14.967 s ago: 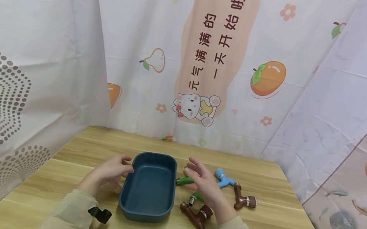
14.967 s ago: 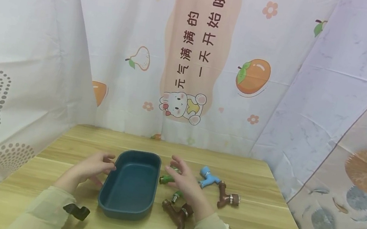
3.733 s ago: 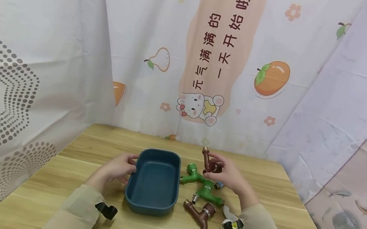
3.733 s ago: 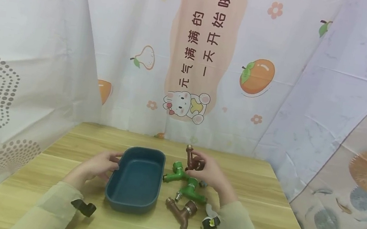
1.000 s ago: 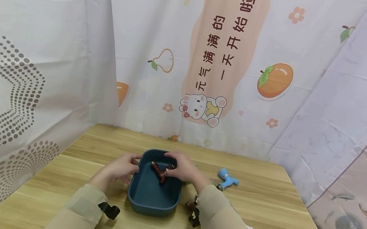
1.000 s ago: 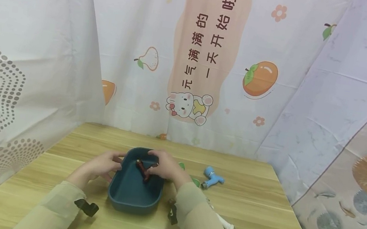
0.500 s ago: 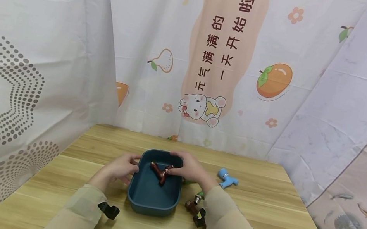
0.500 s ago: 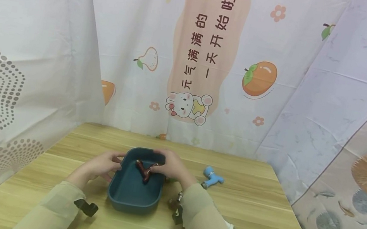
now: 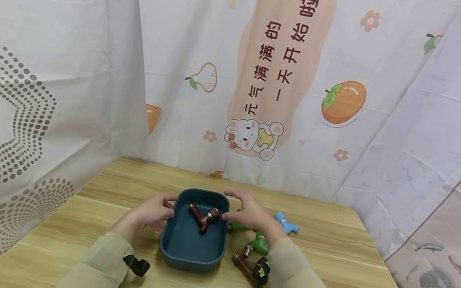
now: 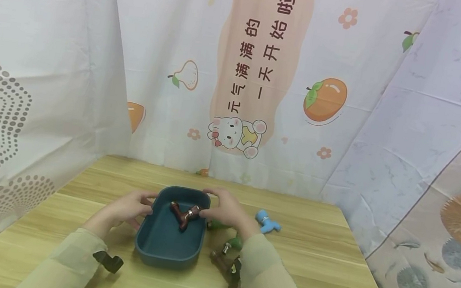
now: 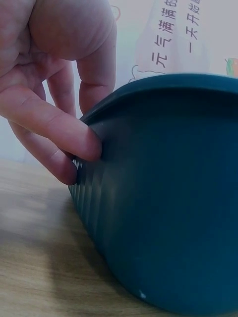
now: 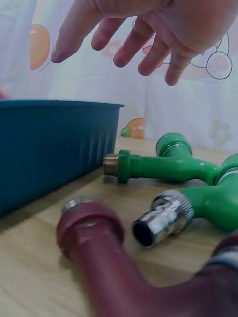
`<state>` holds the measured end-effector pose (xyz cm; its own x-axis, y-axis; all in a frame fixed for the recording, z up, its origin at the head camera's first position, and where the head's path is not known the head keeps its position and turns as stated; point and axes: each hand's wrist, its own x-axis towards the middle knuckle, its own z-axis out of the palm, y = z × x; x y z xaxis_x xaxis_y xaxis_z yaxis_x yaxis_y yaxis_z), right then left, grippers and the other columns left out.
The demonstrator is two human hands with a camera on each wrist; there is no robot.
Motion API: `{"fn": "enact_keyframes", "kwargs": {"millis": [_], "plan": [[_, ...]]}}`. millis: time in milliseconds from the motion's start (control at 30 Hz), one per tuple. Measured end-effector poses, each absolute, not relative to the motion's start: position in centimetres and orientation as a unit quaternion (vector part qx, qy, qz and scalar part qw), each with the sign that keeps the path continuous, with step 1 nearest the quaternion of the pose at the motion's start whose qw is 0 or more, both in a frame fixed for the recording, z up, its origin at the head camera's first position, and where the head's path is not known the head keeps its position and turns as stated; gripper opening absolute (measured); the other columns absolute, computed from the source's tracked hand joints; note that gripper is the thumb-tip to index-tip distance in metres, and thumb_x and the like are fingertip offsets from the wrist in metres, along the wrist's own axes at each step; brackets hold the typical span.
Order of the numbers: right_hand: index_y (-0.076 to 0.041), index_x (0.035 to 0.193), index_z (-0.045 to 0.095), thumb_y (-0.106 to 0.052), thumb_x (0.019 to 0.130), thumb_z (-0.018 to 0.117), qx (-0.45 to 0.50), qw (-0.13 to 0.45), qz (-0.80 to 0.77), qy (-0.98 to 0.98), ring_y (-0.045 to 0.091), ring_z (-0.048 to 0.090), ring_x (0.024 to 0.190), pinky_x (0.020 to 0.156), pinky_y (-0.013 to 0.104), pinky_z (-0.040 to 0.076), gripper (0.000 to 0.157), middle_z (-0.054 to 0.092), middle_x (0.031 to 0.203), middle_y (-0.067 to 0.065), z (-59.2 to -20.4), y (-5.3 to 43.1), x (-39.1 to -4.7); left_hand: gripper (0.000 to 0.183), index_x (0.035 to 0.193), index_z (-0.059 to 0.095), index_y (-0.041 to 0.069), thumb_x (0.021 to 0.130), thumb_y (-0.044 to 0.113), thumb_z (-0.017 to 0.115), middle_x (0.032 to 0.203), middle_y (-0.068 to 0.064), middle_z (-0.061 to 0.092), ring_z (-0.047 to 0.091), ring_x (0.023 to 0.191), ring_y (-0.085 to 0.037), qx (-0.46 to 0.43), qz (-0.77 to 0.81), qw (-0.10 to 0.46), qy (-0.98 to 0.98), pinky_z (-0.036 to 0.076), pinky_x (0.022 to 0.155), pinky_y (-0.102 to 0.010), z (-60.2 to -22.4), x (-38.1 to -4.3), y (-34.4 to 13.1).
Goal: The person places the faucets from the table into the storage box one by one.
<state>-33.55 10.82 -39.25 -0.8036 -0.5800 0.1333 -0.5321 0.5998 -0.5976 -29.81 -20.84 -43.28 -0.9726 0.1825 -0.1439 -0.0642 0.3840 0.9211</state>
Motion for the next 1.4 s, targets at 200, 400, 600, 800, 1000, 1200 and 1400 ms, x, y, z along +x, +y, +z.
{"fn": "enact_keyframes", "kwargs": {"millis": [200, 400, 600, 800, 1000, 1200, 1400], "plan": [[-0.018, 0.147, 0.055, -0.027, 0.088, 0.081, -0.312, 0.031, -0.314, 0.896, 0.028, 0.043, 0.141, 0.112, 0.051, 0.040, 0.065, 0.052, 0.150, 0.003, -38.9, 12.2, -33.5, 0.062, 0.153, 0.042, 0.001, 0.092, -0.005, 0.055, 0.124, -0.027, 0.061, 0.069, 0.100, -0.035, 0.034, 0.552, 0.111, 0.826, 0.061, 0.055, -0.043, -43.4, -29.8, -20.9], [-0.016, 0.147, 0.055, -0.027, 0.087, 0.082, -0.311, 0.023, -0.321, 0.895, 0.030, 0.043, 0.140, 0.112, 0.053, 0.040, 0.067, 0.052, 0.149, 0.005, -38.4, 13.6, -33.2, 0.062, 0.153, 0.043, 0.001, 0.092, -0.004, 0.055, 0.125, -0.027, 0.060, 0.069, 0.101, -0.035, 0.031, 0.552, 0.113, 0.826, 0.061, 0.055, -0.043, -43.3, -29.8, -20.9], [-0.011, 0.148, 0.053, -0.022, 0.087, 0.082, -0.327, 0.027, -0.340, 0.881, 0.035, 0.040, 0.142, 0.113, 0.057, 0.036, 0.068, 0.050, 0.151, 0.008, -38.1, 15.5, -33.2, 0.063, 0.154, 0.042, 0.001, 0.093, -0.005, 0.056, 0.127, -0.027, 0.059, 0.068, 0.102, -0.035, 0.029, 0.553, 0.116, 0.825, 0.061, 0.057, -0.043, -43.2, -29.8, -20.9], [-0.007, 0.148, 0.053, -0.023, 0.088, 0.081, -0.335, 0.027, -0.342, 0.878, 0.042, 0.043, 0.137, 0.111, 0.061, 0.036, 0.068, 0.051, 0.150, 0.013, -37.7, 17.2, -33.0, 0.062, 0.154, 0.042, 0.001, 0.093, -0.005, 0.055, 0.128, -0.027, 0.058, 0.067, 0.104, -0.036, 0.026, 0.548, 0.115, 0.828, 0.062, 0.059, -0.044, -43.0, -29.8, -20.8], [-0.006, 0.148, 0.052, -0.024, 0.090, 0.079, -0.328, 0.029, -0.337, 0.882, 0.042, 0.046, 0.135, 0.109, 0.061, 0.039, 0.067, 0.051, 0.150, 0.015, -37.5, 18.9, -32.6, 0.062, 0.154, 0.041, 0.001, 0.093, -0.005, 0.055, 0.128, -0.028, 0.058, 0.067, 0.102, -0.036, 0.027, 0.549, 0.116, 0.827, 0.062, 0.059, -0.044, -42.9, -29.7, -20.7], [-0.009, 0.149, 0.050, -0.018, 0.089, 0.080, -0.308, 0.044, -0.345, 0.885, 0.041, 0.044, 0.137, 0.111, 0.060, 0.038, 0.068, 0.049, 0.151, 0.013, -37.4, 20.3, -32.0, 0.063, 0.154, 0.041, 0.001, 0.093, -0.006, 0.055, 0.129, -0.028, 0.058, 0.067, 0.101, -0.035, 0.027, 0.553, 0.117, 0.825, 0.062, 0.060, -0.044, -43.0, -29.6, -20.8], [-0.006, 0.149, 0.051, -0.022, 0.088, 0.080, -0.312, 0.045, -0.344, 0.884, 0.044, 0.046, 0.135, 0.109, 0.062, 0.039, 0.069, 0.050, 0.150, 0.016, -37.3, 21.6, -31.5, 0.063, 0.154, 0.041, 0.001, 0.093, -0.005, 0.055, 0.130, -0.029, 0.057, 0.067, 0.102, -0.036, 0.029, 0.557, 0.119, 0.822, 0.062, 0.059, -0.044, -43.1, -29.6, -20.8]]}}
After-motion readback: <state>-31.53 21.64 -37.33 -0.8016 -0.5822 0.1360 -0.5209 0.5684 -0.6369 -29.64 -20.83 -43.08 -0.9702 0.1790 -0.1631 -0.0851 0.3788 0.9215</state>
